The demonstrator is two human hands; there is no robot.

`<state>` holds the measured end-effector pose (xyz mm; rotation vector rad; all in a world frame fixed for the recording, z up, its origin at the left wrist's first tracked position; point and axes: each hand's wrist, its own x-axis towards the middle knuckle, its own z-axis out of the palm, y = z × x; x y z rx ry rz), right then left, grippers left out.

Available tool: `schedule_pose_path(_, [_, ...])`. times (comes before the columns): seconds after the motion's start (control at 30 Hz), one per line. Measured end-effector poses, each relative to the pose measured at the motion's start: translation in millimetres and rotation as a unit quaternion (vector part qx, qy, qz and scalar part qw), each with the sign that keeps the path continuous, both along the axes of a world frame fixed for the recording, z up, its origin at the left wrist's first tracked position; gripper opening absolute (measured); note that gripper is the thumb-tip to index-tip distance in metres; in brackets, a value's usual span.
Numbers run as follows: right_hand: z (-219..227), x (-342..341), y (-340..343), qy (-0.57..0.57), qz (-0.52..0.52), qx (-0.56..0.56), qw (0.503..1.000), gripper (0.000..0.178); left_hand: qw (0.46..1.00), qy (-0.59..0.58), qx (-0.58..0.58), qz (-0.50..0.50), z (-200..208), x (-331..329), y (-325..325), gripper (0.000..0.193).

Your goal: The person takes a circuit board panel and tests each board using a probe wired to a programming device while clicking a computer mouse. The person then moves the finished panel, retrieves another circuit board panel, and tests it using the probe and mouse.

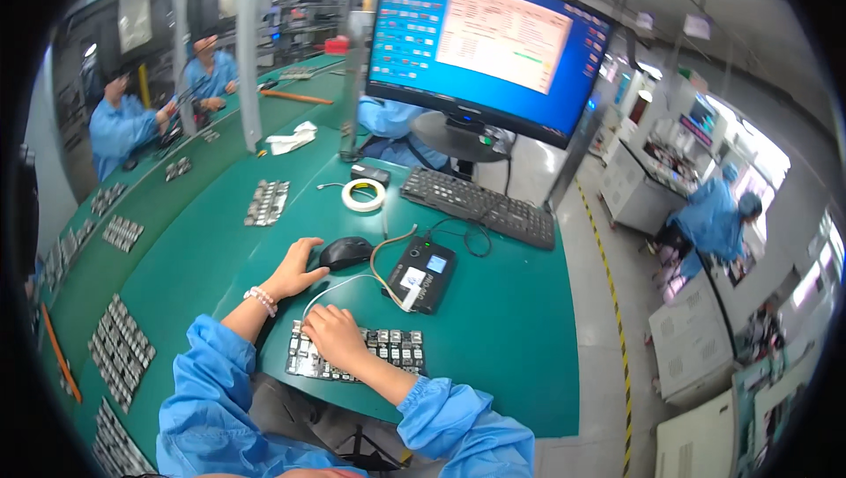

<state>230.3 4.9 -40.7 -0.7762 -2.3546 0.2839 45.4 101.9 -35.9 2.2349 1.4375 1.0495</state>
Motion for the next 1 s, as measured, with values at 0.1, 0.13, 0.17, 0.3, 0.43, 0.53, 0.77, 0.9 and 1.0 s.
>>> schedule_pose_path(0.1, [2, -5, -2, 0.022, -0.007, 0.037, 0.999, 0.013, 0.999, -0.005, 0.028, -0.017, -15, -8, 3, 0.066])
schedule_pose_path(0.13, [5, -4, -2, 0.032, 0.007, 0.022, 0.999, 0.013, 0.999, -0.011, 0.036, -0.015, -19, -9, 4, 0.067])
schedule_pose_path(0.17, [10, -1, -2, 0.024, -0.003, 0.012, 1.0, 0.014, 0.999, -0.004, 0.042, -0.015, -14, -3, 4, 0.067])
schedule_pose_path(0.3, [13, 4, -3, -0.005, 0.006, 0.012, 1.0, 0.011, 0.998, -0.034, 0.043, -0.024, -19, 2, 8, 0.071])
schedule_pose_path(0.43, [18, 6, -4, -0.01, 0.006, -0.011, 1.0, 0.012, 0.999, -0.047, 0.011, -0.018, -18, 7, 11, 0.073])
schedule_pose_path(0.53, [18, 3, -5, -0.01, 0.007, -0.016, 1.0, 0.013, 0.999, -0.047, -0.005, -0.001, -17, 3, 7, 0.073])
schedule_pose_path(0.77, [17, 2, -3, -0.017, 0.012, -0.027, 0.999, 0.012, 0.999, -0.044, 0.006, -0.005, -19, 3, 11, 0.072])
schedule_pose_path(0.9, [17, 1, -4, -0.018, 0.015, -0.033, 0.999, 0.013, 0.999, -0.052, 0.016, -0.002, -20, 2, 10, 0.071])
schedule_pose_path(1.0, [14, 1, -4, -0.016, 0.019, -0.034, 0.999, 0.013, 0.999, -0.046, 0.008, 0.006, -21, 3, 10, 0.071])
